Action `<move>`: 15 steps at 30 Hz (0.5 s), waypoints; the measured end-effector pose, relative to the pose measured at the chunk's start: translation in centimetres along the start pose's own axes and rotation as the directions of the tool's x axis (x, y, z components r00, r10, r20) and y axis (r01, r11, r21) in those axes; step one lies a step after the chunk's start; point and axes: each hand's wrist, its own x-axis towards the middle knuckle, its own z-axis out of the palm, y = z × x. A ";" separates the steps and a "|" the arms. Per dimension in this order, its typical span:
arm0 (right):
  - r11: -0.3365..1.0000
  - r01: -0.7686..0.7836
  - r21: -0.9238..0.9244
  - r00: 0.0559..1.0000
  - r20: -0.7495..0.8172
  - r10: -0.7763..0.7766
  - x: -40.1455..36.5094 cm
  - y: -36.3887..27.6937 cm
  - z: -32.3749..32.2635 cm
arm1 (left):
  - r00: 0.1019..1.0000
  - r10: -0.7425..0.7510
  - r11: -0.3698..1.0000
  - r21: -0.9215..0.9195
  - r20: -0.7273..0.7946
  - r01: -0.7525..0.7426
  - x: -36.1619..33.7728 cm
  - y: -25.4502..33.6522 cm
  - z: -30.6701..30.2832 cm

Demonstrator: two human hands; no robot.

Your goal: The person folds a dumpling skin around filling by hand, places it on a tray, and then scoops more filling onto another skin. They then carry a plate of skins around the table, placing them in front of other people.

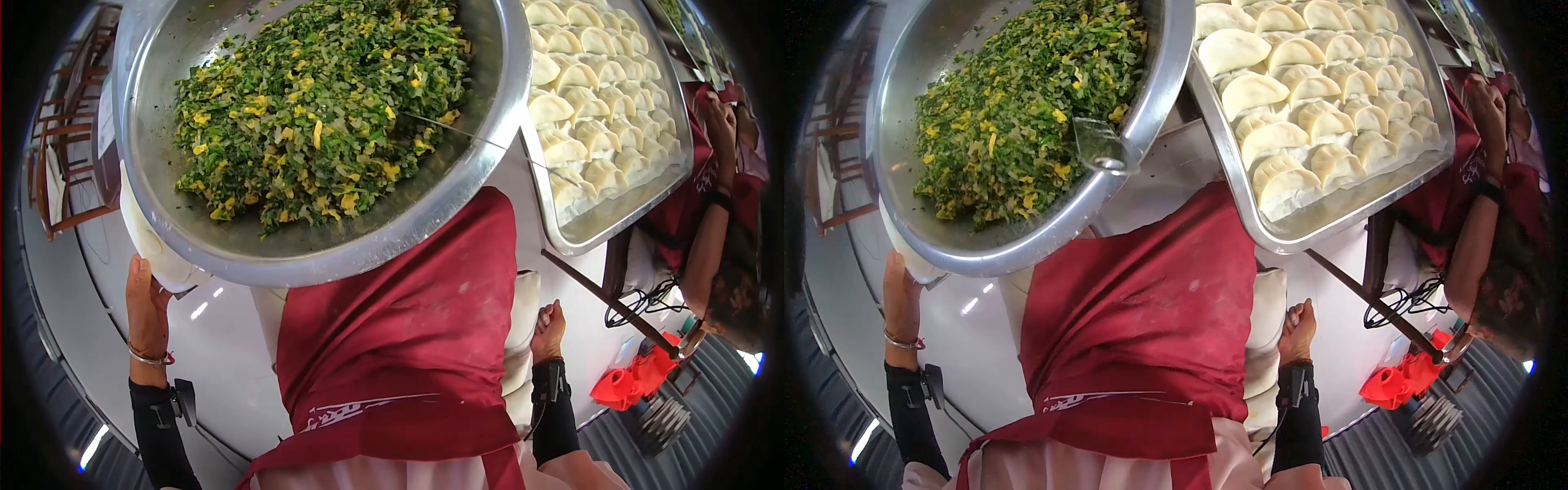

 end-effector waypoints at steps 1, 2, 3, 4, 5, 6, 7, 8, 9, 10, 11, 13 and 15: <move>1.000 -0.007 0.002 1.000 0.004 0.007 0.0 0.0 0.1 | 1.000 -0.001 1.000 -0.001 -0.002 0.001 0.1 -0.1 -0.2; 1.000 -0.015 0.004 1.000 0.008 0.015 0.1 0.0 0.2 | 0.999 0.042 0.995 0.095 0.022 -0.044 0.2 -0.3 -0.6; 1.000 -0.017 0.001 1.000 0.006 0.017 0.0 0.0 0.2 | 0.995 0.081 0.978 0.189 0.051 -0.089 0.2 -0.4 -0.7; 0.999 -0.028 -0.020 1.000 -0.010 0.028 -0.1 0.0 0.3 | 0.996 0.076 0.978 0.190 0.051 -0.085 0.1 -0.5 -0.6; 0.998 -0.038 -0.040 0.999 -0.026 0.037 -0.2 -0.1 0.5 | 0.999 0.047 0.991 0.125 -0.014 -0.045 0.0 -0.5 -0.2; 0.998 -0.039 -0.041 0.999 -0.026 0.038 -0.1 -0.1 0.5 | 0.997 0.017 0.998 0.056 -0.079 -0.013 0.1 -0.4 0.0; 0.998 -0.032 -0.056 0.999 -0.039 0.030 0.1 0.1 0.4 | 0.997 0.019 0.998 0.054 -0.081 -0.015 0.2 -0.3 0.1; 0.997 -0.026 -0.072 0.998 -0.055 0.022 0.2 0.1 0.4 | 0.993 0.016 0.997 0.077 -0.117 -0.007 0.2 -0.4 -0.1; 0.997 -0.026 -0.073 0.998 -0.059 0.022 0.0 0.1 0.5 | 0.989 0.009 0.995 0.102 -0.151 0.006 0.1 -0.7 -0.4; 0.992 -0.063 -0.112 0.995 -0.077 0.055 -0.3 -0.1 0.7 | 0.983 0.047 0.993 0.117 -0.180 -0.026 0.1 -1.6 -1.2; 0.984 -0.098 -0.150 0.992 -0.097 0.084 -0.5 -0.5 1.2 | 0.983 0.042 0.993 0.112 -0.176 -0.023 0.2 -1.5 -0.7; 0.973 -0.136 -0.184 0.977 -0.188 0.101 -0.1 -0.5 1.2 | 0.921 -0.107 0.991 -0.115 -0.374 0.068 0.0 -1.0 0.3; 0.900 -0.117 -0.419 0.963 -0.270 0.000 -0.8 -1.3 2.7 | 0.907 -0.141 0.989 -0.101 -0.396 0.110 -0.5 -1.1 0.2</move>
